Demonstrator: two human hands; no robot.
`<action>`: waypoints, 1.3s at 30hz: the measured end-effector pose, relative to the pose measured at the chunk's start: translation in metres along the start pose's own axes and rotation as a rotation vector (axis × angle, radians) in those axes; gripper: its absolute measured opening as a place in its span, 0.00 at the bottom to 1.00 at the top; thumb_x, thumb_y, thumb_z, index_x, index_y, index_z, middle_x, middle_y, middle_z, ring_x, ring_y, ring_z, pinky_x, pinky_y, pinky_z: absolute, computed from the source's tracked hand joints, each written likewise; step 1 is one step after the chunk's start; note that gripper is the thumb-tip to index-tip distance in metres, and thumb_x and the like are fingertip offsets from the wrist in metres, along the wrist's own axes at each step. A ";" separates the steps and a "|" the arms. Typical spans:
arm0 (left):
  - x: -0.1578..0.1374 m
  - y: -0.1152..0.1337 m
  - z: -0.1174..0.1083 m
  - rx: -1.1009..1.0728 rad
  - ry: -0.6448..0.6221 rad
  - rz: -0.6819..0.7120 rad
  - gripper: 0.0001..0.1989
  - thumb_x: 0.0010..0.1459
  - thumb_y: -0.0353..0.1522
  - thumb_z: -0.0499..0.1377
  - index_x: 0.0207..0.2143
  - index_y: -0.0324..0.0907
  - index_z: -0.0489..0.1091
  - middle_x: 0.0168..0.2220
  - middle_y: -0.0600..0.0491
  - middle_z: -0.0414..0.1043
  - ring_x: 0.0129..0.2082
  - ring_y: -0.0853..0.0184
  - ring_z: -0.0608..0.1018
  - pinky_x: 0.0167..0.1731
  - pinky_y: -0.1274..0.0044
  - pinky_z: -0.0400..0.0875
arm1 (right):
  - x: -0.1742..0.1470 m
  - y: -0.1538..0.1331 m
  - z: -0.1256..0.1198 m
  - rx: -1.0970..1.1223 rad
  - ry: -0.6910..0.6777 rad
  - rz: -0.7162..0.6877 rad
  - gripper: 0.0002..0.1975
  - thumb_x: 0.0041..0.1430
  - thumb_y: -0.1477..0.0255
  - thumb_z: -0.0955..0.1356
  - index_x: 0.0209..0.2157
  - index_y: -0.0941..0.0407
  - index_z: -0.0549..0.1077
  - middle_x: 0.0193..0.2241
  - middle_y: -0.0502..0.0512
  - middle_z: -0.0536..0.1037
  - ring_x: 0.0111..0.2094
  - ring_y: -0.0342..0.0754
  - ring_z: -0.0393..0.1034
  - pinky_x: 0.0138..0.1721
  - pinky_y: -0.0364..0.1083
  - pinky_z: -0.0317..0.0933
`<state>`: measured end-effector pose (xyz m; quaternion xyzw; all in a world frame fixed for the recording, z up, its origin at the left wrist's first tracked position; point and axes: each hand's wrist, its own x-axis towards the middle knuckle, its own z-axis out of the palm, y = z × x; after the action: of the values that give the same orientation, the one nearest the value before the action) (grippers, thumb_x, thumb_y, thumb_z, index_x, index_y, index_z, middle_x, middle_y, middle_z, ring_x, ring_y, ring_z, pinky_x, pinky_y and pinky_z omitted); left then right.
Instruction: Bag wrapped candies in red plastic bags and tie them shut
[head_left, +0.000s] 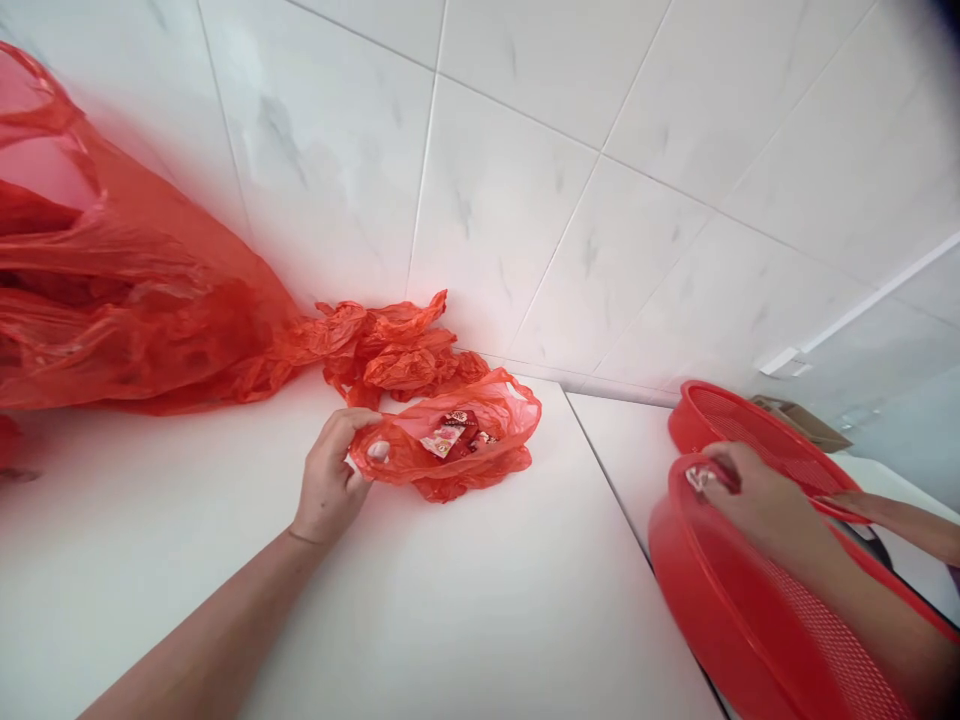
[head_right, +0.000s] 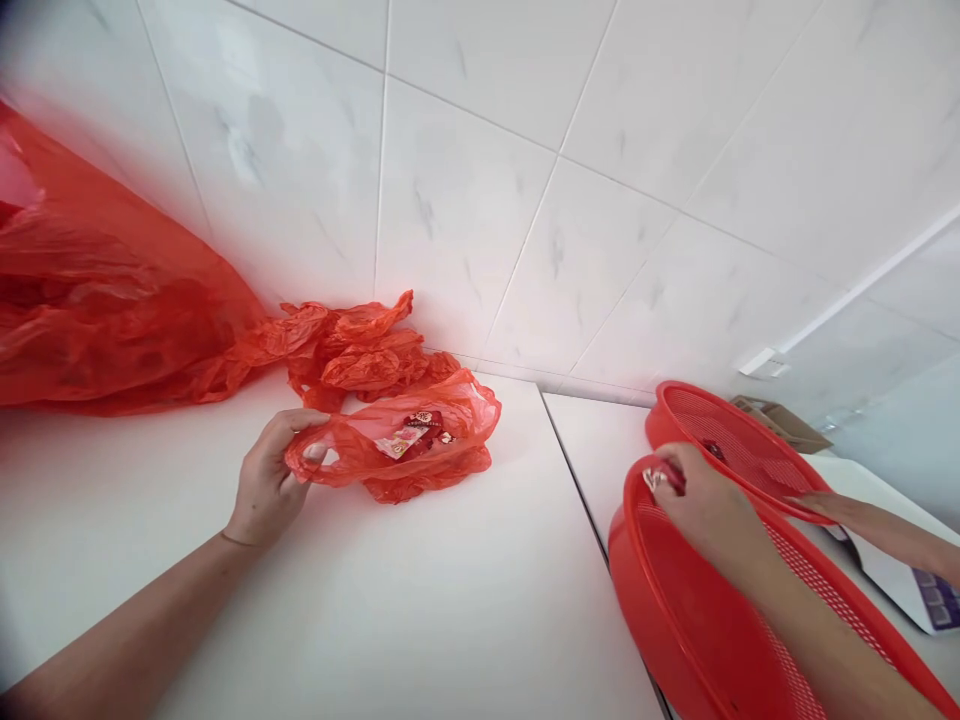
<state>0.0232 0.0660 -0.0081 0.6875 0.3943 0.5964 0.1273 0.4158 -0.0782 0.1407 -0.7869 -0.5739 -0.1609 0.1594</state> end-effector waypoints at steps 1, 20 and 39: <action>0.000 0.000 0.000 0.005 -0.002 0.003 0.12 0.60 0.40 0.54 0.41 0.42 0.67 0.40 0.49 0.70 0.41 0.61 0.73 0.43 0.70 0.68 | 0.010 -0.006 0.002 0.024 -0.029 0.026 0.10 0.62 0.65 0.64 0.44 0.51 0.68 0.36 0.57 0.76 0.30 0.46 0.71 0.27 0.43 0.64; 0.002 0.011 -0.001 -0.123 -0.051 0.033 0.11 0.61 0.39 0.54 0.40 0.42 0.67 0.39 0.48 0.69 0.40 0.62 0.72 0.42 0.70 0.68 | 0.081 -0.167 0.100 0.207 -0.173 -0.295 0.27 0.48 0.72 0.67 0.53 0.54 0.65 0.54 0.61 0.64 0.51 0.57 0.62 0.46 0.50 0.57; 0.070 0.042 -0.051 -0.305 0.256 -0.398 0.13 0.59 0.38 0.53 0.25 0.41 0.64 0.21 0.60 0.59 0.21 0.74 0.61 0.22 0.82 0.57 | 0.092 -0.168 0.085 1.958 -0.026 0.320 0.13 0.42 0.65 0.72 0.26 0.55 0.66 0.33 0.51 0.75 0.42 0.48 0.70 0.42 0.49 0.66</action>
<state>-0.0093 0.0719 0.0821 0.4884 0.4401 0.6942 0.2931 0.2879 0.0862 0.1162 -0.3779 -0.3425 0.4162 0.7528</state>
